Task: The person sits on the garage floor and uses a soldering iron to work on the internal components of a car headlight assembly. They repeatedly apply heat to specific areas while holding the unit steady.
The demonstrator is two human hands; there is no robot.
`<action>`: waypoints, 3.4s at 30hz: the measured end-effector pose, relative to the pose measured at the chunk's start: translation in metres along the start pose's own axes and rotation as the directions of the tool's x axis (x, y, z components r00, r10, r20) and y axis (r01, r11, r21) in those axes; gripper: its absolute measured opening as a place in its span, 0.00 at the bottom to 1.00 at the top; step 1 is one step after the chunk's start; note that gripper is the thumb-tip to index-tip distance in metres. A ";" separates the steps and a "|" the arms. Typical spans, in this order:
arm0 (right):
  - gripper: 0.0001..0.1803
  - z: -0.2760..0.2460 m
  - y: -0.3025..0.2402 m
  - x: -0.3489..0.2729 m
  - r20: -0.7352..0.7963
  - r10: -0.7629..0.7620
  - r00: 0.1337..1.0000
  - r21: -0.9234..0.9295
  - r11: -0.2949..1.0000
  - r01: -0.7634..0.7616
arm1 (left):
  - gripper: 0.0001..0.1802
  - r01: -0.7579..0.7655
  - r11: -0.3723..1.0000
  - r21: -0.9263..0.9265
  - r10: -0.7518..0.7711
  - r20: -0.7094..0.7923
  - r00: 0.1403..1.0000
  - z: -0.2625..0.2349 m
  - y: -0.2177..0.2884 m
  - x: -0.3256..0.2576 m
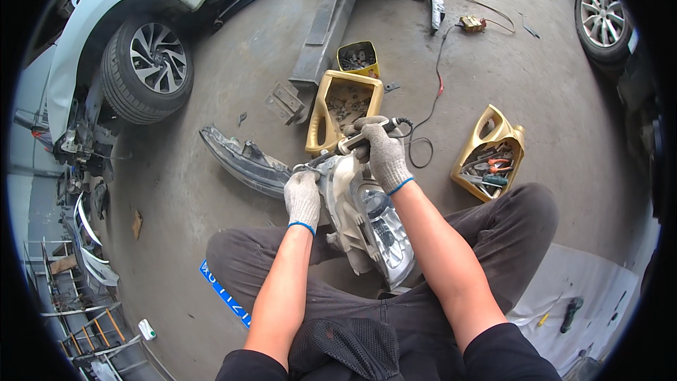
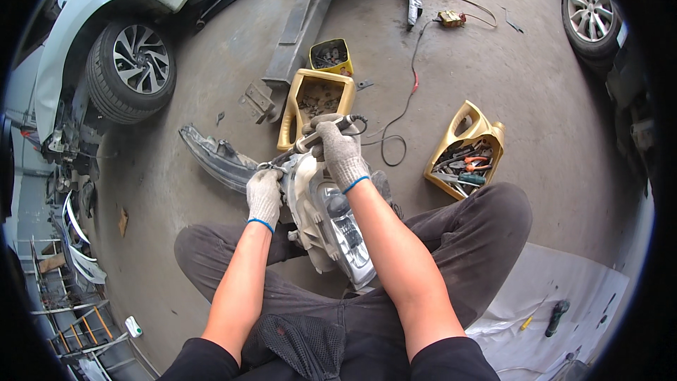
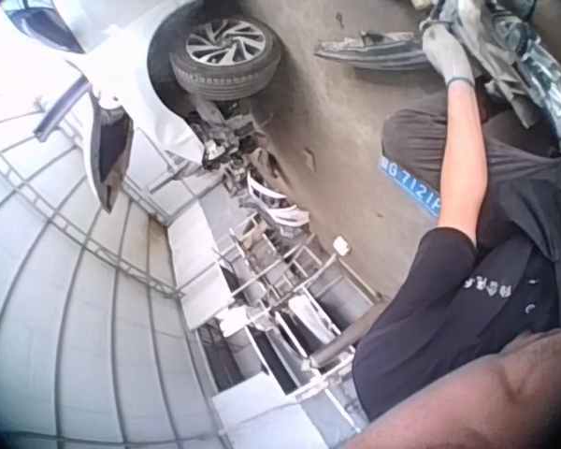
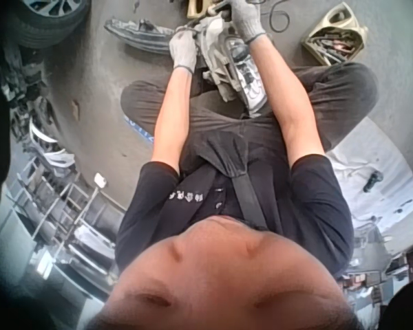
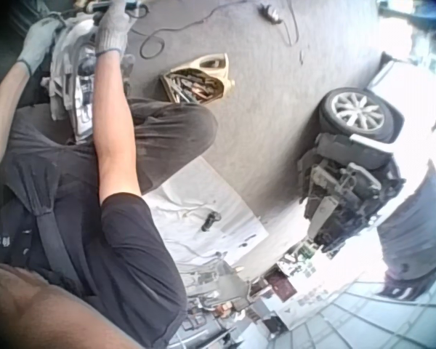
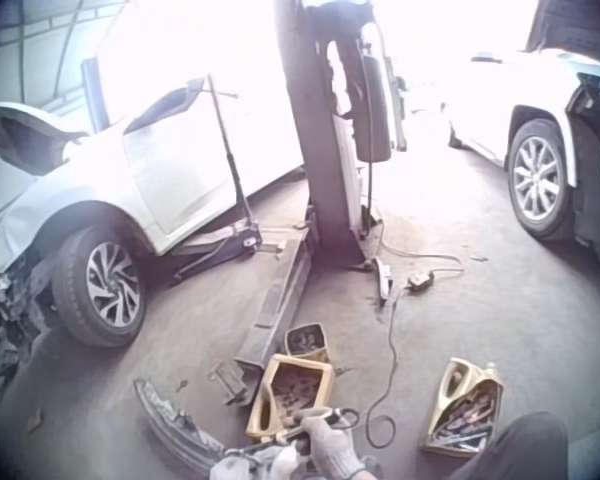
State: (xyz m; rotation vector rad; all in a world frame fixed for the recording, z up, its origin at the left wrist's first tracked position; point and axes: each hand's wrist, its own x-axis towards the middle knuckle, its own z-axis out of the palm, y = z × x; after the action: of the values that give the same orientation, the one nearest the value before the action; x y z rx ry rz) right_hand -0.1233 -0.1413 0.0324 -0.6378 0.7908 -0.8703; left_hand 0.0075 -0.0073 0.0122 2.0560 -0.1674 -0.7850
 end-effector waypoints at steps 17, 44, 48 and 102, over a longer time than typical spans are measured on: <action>0.10 0.002 0.002 0.000 -0.022 0.007 1.000 -0.047 0.999 -0.008 | 0.08 -0.057 0.998 -0.022 0.056 -0.061 0.997 0.003 -0.012 0.007; 0.11 0.001 0.001 0.001 0.014 -0.017 1.000 -0.052 0.999 0.018 | 0.11 -0.196 0.980 -0.037 0.193 -0.064 0.979 0.005 -0.027 0.010; 0.11 0.001 0.001 0.001 -0.013 -0.018 1.000 -0.046 0.999 0.017 | 0.10 -0.227 0.974 -0.013 0.226 -0.061 0.972 0.006 -0.029 0.010; 0.10 -0.001 -0.003 0.002 0.034 -0.054 0.998 -0.006 0.999 0.054 | 0.14 0.040 0.993 0.112 -0.057 0.156 0.986 -0.028 0.011 0.005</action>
State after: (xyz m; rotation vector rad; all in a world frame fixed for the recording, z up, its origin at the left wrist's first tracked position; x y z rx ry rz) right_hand -0.1245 -0.1450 0.0333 -0.6813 0.7489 -0.9039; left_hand 0.0300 0.0044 0.0299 2.1052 -0.2549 -0.9899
